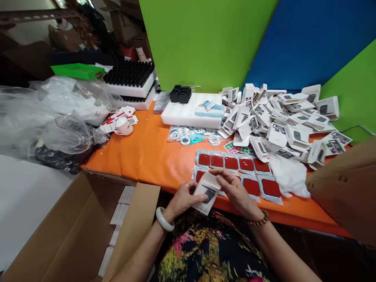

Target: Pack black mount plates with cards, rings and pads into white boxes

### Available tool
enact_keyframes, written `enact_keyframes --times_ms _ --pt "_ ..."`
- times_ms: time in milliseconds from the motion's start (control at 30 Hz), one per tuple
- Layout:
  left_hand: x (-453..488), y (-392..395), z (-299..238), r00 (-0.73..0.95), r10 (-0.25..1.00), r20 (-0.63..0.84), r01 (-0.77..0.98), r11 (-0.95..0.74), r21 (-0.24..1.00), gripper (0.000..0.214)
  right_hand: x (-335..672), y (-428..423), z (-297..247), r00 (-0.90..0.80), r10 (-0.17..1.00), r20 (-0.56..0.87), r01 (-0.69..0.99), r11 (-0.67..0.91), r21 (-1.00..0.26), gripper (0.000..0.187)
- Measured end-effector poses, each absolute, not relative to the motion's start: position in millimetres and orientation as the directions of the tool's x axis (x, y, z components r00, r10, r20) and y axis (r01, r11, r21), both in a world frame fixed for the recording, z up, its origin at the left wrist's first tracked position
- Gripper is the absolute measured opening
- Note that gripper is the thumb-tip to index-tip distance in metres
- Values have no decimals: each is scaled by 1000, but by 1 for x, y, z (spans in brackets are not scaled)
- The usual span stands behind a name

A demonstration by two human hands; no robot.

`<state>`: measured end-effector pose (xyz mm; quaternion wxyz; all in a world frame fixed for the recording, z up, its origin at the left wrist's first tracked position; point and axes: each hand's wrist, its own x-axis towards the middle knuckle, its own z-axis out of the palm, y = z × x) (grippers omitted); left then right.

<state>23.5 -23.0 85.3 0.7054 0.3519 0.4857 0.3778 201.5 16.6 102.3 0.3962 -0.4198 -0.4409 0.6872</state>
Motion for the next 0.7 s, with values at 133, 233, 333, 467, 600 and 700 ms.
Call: enact_keyframes --times_ms 133,233,333,467,600,700 --pt "26 -35 87 311 836 -453 -246 531 811 43 193 12 93 -319 915 -248 -158 -309 -938 30" --pt "27 -44 87 460 761 -457 -370 632 681 49 184 11 91 -366 892 -267 -203 -356 -912 29" --pt "21 -50 84 552 700 -453 -370 693 619 42 181 19 89 -450 853 -263 -112 -346 -931 30" --pt "9 -53 79 340 790 -510 -491 611 621 39 187 46 78 -390 912 -122 234 -30 -972 23" --pt "9 -48 80 165 832 -529 -593 512 621 48 189 67 72 -433 899 -59 653 268 -708 14" --pt "15 -37 80 175 830 -530 -573 524 630 46 183 69 78 -505 851 -142 782 382 -492 23"
